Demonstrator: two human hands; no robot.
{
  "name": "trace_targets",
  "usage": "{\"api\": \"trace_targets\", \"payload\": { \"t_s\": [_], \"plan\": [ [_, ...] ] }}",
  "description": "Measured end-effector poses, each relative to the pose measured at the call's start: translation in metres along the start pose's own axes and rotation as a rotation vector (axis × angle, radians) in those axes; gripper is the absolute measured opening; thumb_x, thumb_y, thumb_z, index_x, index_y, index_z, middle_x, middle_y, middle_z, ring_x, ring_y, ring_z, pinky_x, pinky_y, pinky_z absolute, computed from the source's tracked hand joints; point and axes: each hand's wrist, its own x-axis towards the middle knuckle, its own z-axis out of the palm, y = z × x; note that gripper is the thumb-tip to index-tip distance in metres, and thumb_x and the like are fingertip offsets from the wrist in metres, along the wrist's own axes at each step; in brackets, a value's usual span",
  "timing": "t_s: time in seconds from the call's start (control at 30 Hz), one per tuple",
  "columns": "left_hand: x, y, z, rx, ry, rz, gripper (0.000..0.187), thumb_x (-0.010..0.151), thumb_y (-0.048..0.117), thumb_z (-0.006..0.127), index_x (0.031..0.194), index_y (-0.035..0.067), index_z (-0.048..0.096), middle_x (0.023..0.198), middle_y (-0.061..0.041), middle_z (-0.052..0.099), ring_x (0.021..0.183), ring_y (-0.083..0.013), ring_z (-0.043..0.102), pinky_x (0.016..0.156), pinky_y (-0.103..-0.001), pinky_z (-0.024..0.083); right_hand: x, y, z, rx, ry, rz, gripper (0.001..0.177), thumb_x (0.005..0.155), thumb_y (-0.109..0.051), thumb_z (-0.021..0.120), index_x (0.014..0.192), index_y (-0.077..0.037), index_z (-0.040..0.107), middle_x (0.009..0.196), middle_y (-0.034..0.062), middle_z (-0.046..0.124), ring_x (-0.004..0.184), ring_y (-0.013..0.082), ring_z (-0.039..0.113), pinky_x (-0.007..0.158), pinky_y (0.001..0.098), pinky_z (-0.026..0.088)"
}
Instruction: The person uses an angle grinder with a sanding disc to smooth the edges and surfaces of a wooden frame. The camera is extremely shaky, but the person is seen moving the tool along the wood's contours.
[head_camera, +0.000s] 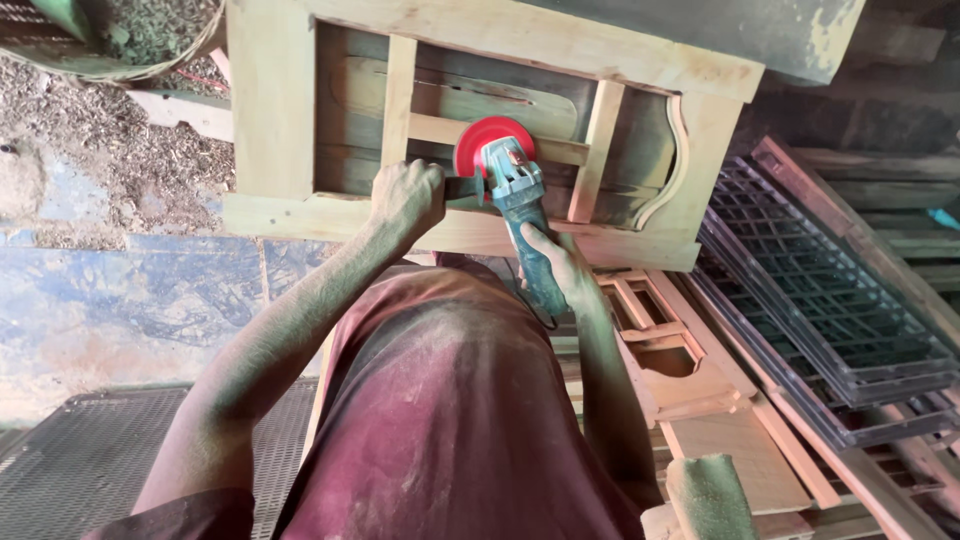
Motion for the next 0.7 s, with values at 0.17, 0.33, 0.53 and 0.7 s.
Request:
{"api": "trace_targets", "payload": {
  "t_s": [0.17, 0.33, 0.53, 0.7],
  "plan": [
    [-0.013, -0.027, -0.019, 0.033, -0.006, -0.067, 0.014, 0.082, 0.015, 0.065, 0.072, 0.006, 0.069, 0.072, -0.020, 0.069, 0.068, -0.0392, 0.071, 0.062, -0.049, 0.056, 0.010, -0.016, 0.030, -0.060, -0.037, -0.005, 0.051, 0.089, -0.054, 0.072, 0.090, -0.003, 0.066, 0.066, 0.0092, 0.066, 0.052, 0.0167, 0.065, 0.049, 0.0305, 0.053],
    [-0.025, -0.047, -0.030, 0.039, -0.009, -0.105, 0.013, 0.078, 0.015, 0.066, 0.071, 0.006, 0.070, 0.071, -0.019, 0.070, 0.067, -0.0375, 0.071, 0.060, -0.049, 0.056, 0.016, -0.025, 0.053, -0.121, -0.054, -0.004, 0.055, 0.088, -0.056, 0.071, 0.084, -0.001, 0.068, 0.064, 0.0085, 0.066, 0.050, 0.0171, 0.064, 0.047, 0.0303, 0.053],
    [-0.035, -0.069, -0.038, 0.029, -0.014, -0.128, 0.013, 0.083, 0.014, 0.064, 0.074, 0.006, 0.069, 0.073, -0.017, 0.069, 0.067, -0.0361, 0.071, 0.061, -0.047, 0.056, 0.022, -0.034, 0.076, -0.182, -0.041, 0.001, 0.057, 0.087, -0.057, 0.071, 0.082, 0.000, 0.066, 0.063, 0.0097, 0.066, 0.049, 0.0177, 0.065, 0.046, 0.0307, 0.053],
    [-0.036, -0.091, -0.037, 0.034, -0.016, -0.144, 0.015, 0.084, 0.017, 0.063, 0.073, 0.007, 0.069, 0.073, -0.018, 0.069, 0.069, -0.0372, 0.070, 0.062, -0.049, 0.056, 0.027, -0.045, 0.096, -0.200, -0.036, 0.004, 0.057, 0.087, -0.057, 0.072, 0.080, 0.000, 0.067, 0.063, 0.0095, 0.067, 0.051, 0.0172, 0.066, 0.047, 0.0294, 0.053]
  ]
}}
